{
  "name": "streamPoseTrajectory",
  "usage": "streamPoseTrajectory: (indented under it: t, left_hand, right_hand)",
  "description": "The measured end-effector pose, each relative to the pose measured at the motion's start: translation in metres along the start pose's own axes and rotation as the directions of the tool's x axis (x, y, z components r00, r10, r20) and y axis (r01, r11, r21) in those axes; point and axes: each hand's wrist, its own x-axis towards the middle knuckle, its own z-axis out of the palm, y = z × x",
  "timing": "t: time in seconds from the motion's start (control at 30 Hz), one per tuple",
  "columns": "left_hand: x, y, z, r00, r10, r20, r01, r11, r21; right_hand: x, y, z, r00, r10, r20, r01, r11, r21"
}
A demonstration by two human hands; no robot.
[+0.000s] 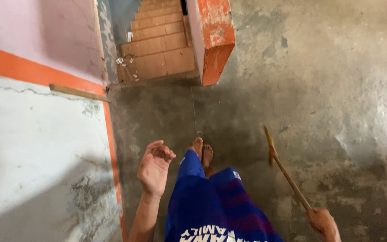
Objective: Sweeping a concrete floor and a set of tiled stairs using a broom.
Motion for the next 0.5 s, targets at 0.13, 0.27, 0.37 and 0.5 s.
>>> streamPoseTrajectory:
  t: [0.13, 0.27, 0.37, 0.5]
  left_hand:
    - [-0.006, -0.003, -0.005, 1.000, 0.019, 0.003, -0.019, 1.000, -0.022]
    - [-0.008, -0.007, -0.009, 0.999, 0.046, 0.021, -0.045, 0.998, -0.031]
    - [0.000, -0.012, -0.007, 1.000, 0.026, -0.003, -0.026, 0.997, -0.070]
    - [-0.009, -0.016, -0.008, 1.000, 0.022, -0.004, -0.022, 0.999, -0.036]
  right_hand:
    - [-0.016, -0.025, 0.006, 0.991, -0.131, -0.002, 0.123, 0.923, 0.365]
    - [-0.072, -0.086, 0.006, 0.972, -0.196, -0.126, 0.230, 0.894, 0.386]
    - [-0.074, -0.118, -0.005, 0.949, -0.229, -0.215, 0.290, 0.900, 0.324]
    - [-0.056, -0.139, -0.012, 0.935, -0.261, -0.242, 0.310, 0.930, 0.198]
